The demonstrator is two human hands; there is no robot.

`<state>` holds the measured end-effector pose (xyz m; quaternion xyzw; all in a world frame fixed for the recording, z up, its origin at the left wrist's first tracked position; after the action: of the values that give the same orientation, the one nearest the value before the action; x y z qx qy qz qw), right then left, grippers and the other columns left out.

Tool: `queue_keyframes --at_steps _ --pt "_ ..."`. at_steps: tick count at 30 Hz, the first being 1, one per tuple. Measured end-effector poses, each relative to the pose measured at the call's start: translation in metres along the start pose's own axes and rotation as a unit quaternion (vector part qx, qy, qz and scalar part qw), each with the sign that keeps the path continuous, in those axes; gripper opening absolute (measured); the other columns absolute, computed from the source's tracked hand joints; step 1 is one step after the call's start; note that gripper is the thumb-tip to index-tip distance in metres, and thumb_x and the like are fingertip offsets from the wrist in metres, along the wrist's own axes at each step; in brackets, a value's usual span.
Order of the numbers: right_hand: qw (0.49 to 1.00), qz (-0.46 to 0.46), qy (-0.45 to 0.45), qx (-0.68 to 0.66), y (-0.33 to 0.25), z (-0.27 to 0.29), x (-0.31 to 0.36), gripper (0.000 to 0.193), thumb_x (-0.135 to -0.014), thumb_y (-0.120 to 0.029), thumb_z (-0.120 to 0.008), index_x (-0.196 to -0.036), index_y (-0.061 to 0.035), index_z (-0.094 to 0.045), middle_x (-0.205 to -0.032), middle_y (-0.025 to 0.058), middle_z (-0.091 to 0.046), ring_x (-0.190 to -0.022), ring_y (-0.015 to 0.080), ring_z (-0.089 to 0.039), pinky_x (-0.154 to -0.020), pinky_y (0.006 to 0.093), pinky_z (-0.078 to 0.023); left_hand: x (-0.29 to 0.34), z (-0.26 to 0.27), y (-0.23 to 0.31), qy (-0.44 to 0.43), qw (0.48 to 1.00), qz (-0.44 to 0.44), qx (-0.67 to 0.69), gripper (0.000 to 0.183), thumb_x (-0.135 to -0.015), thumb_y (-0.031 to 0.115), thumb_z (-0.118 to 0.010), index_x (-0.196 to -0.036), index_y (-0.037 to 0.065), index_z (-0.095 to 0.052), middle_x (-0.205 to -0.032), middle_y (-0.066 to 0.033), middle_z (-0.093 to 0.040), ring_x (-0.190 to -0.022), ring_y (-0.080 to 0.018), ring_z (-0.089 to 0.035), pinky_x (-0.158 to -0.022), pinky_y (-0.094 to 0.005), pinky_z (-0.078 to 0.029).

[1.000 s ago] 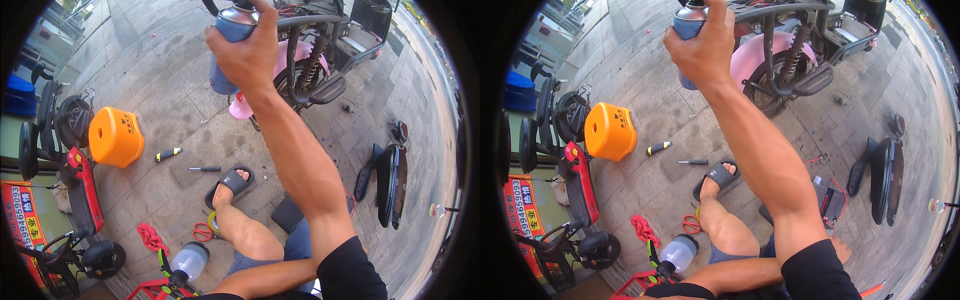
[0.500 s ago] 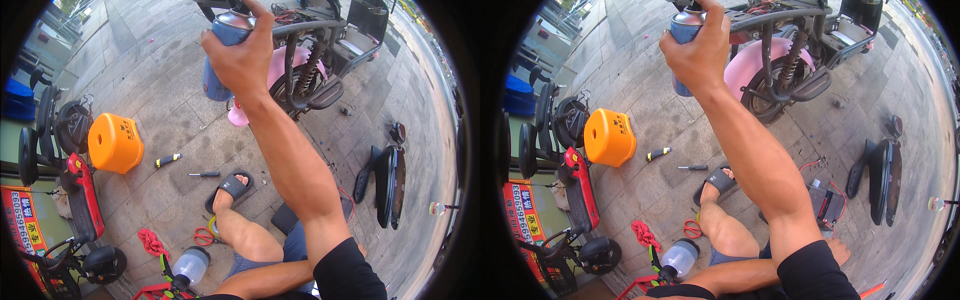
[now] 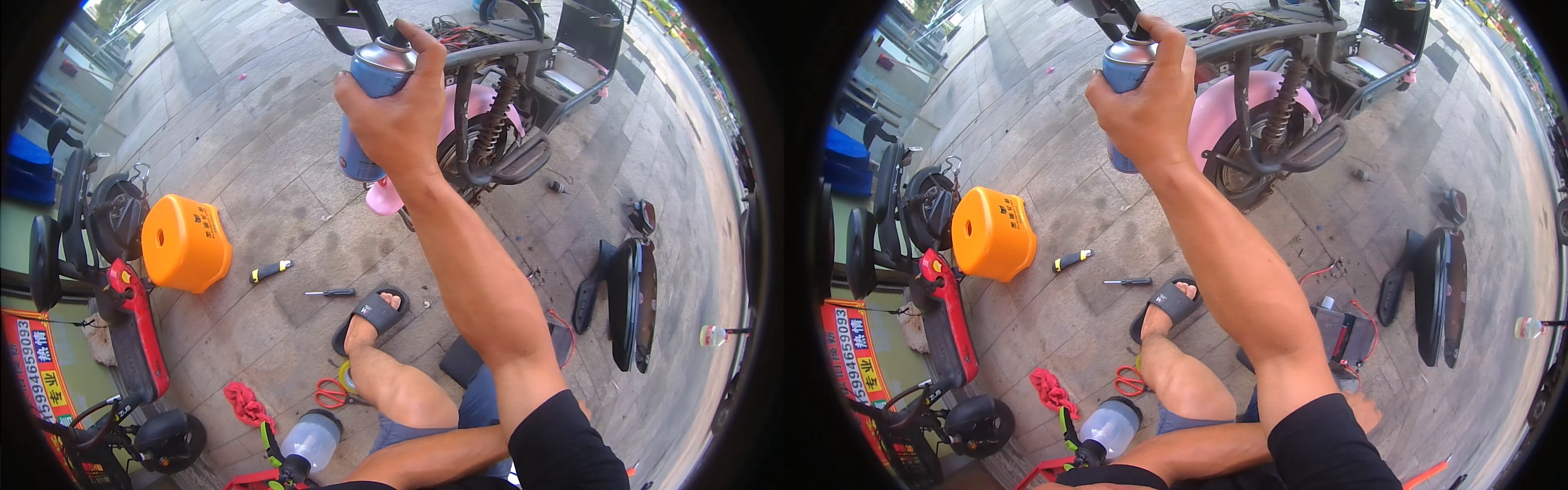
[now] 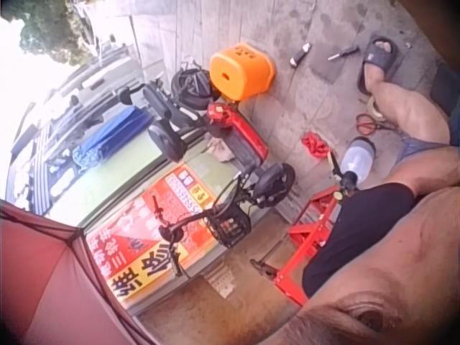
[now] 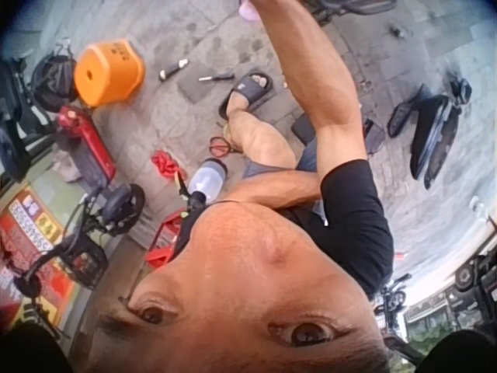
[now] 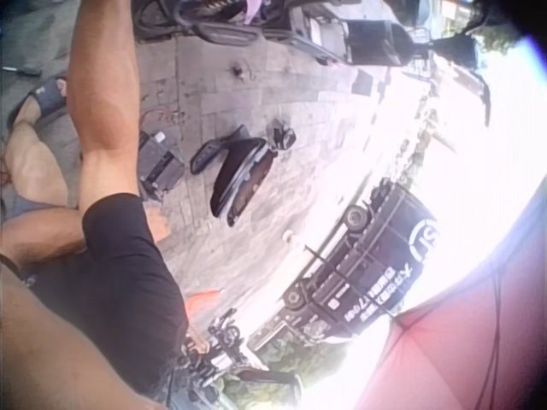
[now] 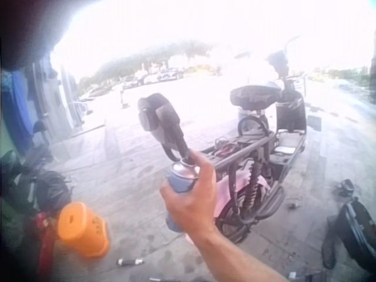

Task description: The person sprays a black plastic scooter part with a blue aerosol can, then picks up a red scooter headlight assembly and inspects its internal components. The person manipulates the headlight housing and internal reflector while standing in a workshop area.

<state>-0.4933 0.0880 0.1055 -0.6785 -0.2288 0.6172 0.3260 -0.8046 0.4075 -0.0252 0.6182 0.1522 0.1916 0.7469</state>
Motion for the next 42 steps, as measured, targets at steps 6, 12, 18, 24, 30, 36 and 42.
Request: queue_keyframes --at_steps 6,12,18,24,30,36,42 --pt "1.0 0.012 0.014 0.019 -0.0045 -0.0003 -0.001 0.073 -0.073 -0.015 -0.081 -0.134 -0.0035 -0.043 -0.106 0.0129 -0.057 -0.09 0.0177 -0.059 -0.081 0.0321 -0.05 0.0009 0.0001 0.0017 0.002 1.0 0.002 0.001 0.024 -0.083 0.024 -0.063 -0.1 0.008 -0.069 -0.105 -0.0118 -0.069 -0.105 -0.0289 -0.064 -0.089 -0.0391 -0.051" --pt "1.0 0.009 0.011 0.015 -0.0044 -0.0014 -0.0015 0.073 -0.072 -0.015 -0.081 -0.134 -0.0035 -0.044 -0.106 0.0127 -0.057 -0.092 0.0191 -0.059 -0.084 0.0336 -0.049 0.0025 -0.0003 0.002 0.004 1.0 0.002 0.0 0.025 -0.084 0.024 -0.062 -0.101 0.007 -0.069 -0.106 -0.0119 -0.069 -0.105 -0.0289 -0.064 -0.089 -0.039 -0.051" --pt "1.0 0.003 0.01 0.007 -0.0056 -0.0002 -0.0005 0.072 -0.073 -0.015 -0.081 -0.134 -0.0039 -0.044 -0.106 0.0125 -0.057 -0.092 0.0195 -0.059 -0.084 0.0338 -0.05 0.0044 -0.0011 0.0018 0.007 1.0 0.002 0.001 0.025 -0.085 0.024 -0.061 -0.102 0.007 -0.068 -0.107 -0.0121 -0.068 -0.106 -0.0289 -0.064 -0.09 -0.0389 -0.05" --pt "1.0 -0.027 -0.009 -0.002 -0.0069 0.0013 -0.0013 0.072 -0.073 -0.016 -0.081 -0.134 -0.0046 -0.044 -0.108 0.0134 -0.056 -0.093 0.0199 -0.059 -0.084 0.0342 -0.05 0.0046 -0.0014 0.0017 0.008 1.0 0.004 0.0 0.026 -0.086 0.025 -0.06 -0.103 0.006 -0.068 -0.107 -0.0122 -0.068 -0.107 -0.0289 -0.063 -0.091 -0.0388 -0.05" --pt "0.999 -0.032 -0.008 -0.035 -0.0092 0.0004 -0.003 0.075 -0.07 -0.013 -0.08 -0.136 -0.0127 -0.044 -0.115 0.0182 -0.049 -0.098 0.032 -0.058 -0.086 0.0412 -0.05 0.0049 -0.0016 0.001 0.009 1.0 0.005 -0.001 0.026 -0.087 0.025 -0.06 -0.104 0.006 -0.067 -0.108 -0.0123 -0.067 -0.107 -0.0289 -0.063 -0.092 -0.0387 -0.049" --pt "1.0 -0.021 -0.009 0.001 -0.0075 -0.002 -0.0032 0.072 -0.074 -0.015 -0.081 -0.134 -0.0049 -0.043 -0.107 0.0138 -0.058 -0.091 0.0204 -0.061 -0.083 0.0343 -0.051 0.005 -0.0014 0.0002 0.013 1.0 0.006 -0.001 0.027 -0.088 0.026 -0.059 -0.105 0.006 -0.066 -0.108 -0.0124 -0.067 -0.108 -0.0289 -0.062 -0.092 -0.0386 -0.049" --pt "0.994 -0.07 0.009 -0.087 -0.0034 -0.0018 -0.0041 0.073 -0.07 -0.013 -0.079 -0.135 -0.0085 -0.045 -0.114 0.0184 -0.05 -0.1 0.0322 -0.057 -0.088 0.0414 -0.048 0.0049 -0.0009 -0.0006 0.017 1.0 0.005 -0.004 0.027 -0.09 0.026 -0.058 -0.106 0.005 -0.066 -0.109 -0.0126 -0.066 -0.108 -0.0289 -0.062 -0.093 -0.0385 -0.049"
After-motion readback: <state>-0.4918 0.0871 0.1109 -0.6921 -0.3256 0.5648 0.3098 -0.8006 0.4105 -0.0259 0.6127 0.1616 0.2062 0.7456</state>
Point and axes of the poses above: each hand's wrist, its own x-axis away from the middle knuckle, its own z-axis out of the back of the hand, y = z × x, the point moved 1 cm from there along -x, towards the middle knuckle
